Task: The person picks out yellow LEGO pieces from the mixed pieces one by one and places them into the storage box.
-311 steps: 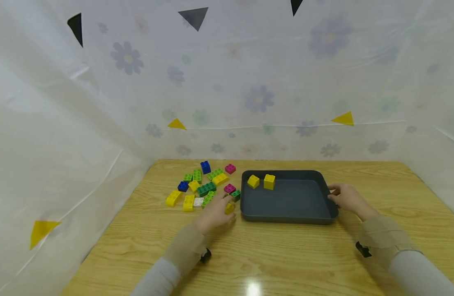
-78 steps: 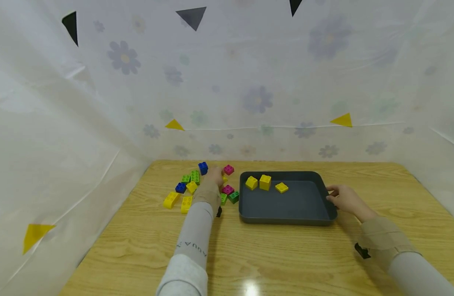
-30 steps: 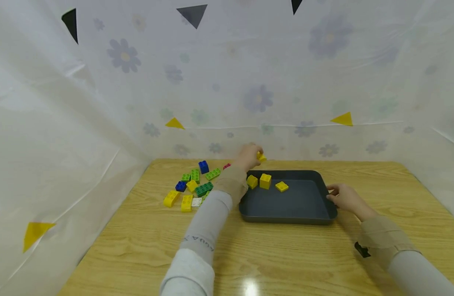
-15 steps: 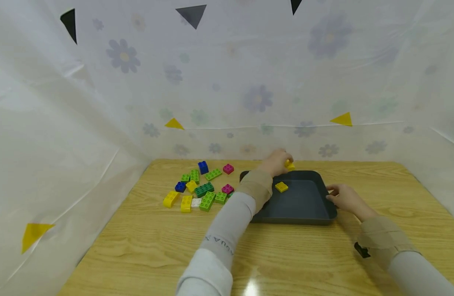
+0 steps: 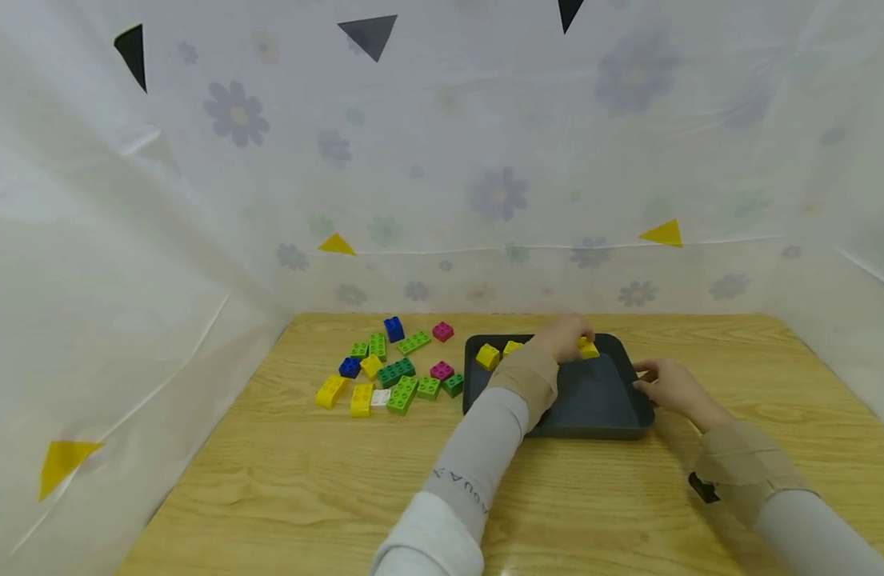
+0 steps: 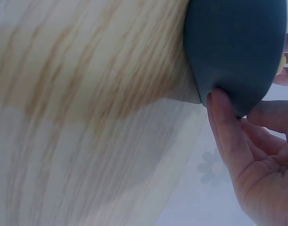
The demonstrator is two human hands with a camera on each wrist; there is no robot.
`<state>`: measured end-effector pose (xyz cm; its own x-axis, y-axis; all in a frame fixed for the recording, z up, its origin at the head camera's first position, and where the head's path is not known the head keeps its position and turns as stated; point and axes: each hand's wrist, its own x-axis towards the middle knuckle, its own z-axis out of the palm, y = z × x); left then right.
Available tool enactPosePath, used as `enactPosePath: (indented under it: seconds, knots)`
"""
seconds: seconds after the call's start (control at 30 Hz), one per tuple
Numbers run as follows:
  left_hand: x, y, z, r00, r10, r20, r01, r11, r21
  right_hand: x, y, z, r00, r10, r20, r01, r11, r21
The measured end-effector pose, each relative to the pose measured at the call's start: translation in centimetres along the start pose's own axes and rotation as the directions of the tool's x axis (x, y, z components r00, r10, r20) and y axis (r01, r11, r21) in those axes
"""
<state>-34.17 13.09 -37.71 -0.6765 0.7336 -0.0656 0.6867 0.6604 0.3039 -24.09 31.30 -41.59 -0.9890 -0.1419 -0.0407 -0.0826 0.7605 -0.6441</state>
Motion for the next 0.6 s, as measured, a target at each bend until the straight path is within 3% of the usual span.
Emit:
enactPosePath:
  seconds: [0.3, 0.5, 0.6]
  knots:
    - [0.9, 0.4, 1.4, 0.995, -0.089, 0.043, 0.091, 0.995, -0.050, 0.1, 0.0, 0.1, 1.000, 0.025, 0.009, -0.025, 0.999, 0.023]
    - [1.6, 0.5, 2.3, 0.995, -0.076, 0.059, 0.074, 0.997, 0.027, 0.1, 0.1, 0.3, 1.000, 0.018, 0.001, -0.018, 1.000, 0.022]
    - [1.8, 0.6, 2.6, 0.993, -0.088, 0.075, 0.087, 0.996, 0.007, 0.1, 0.1, 0.2, 1.000, 0.008, -0.005, -0.008, 1.000, 0.022]
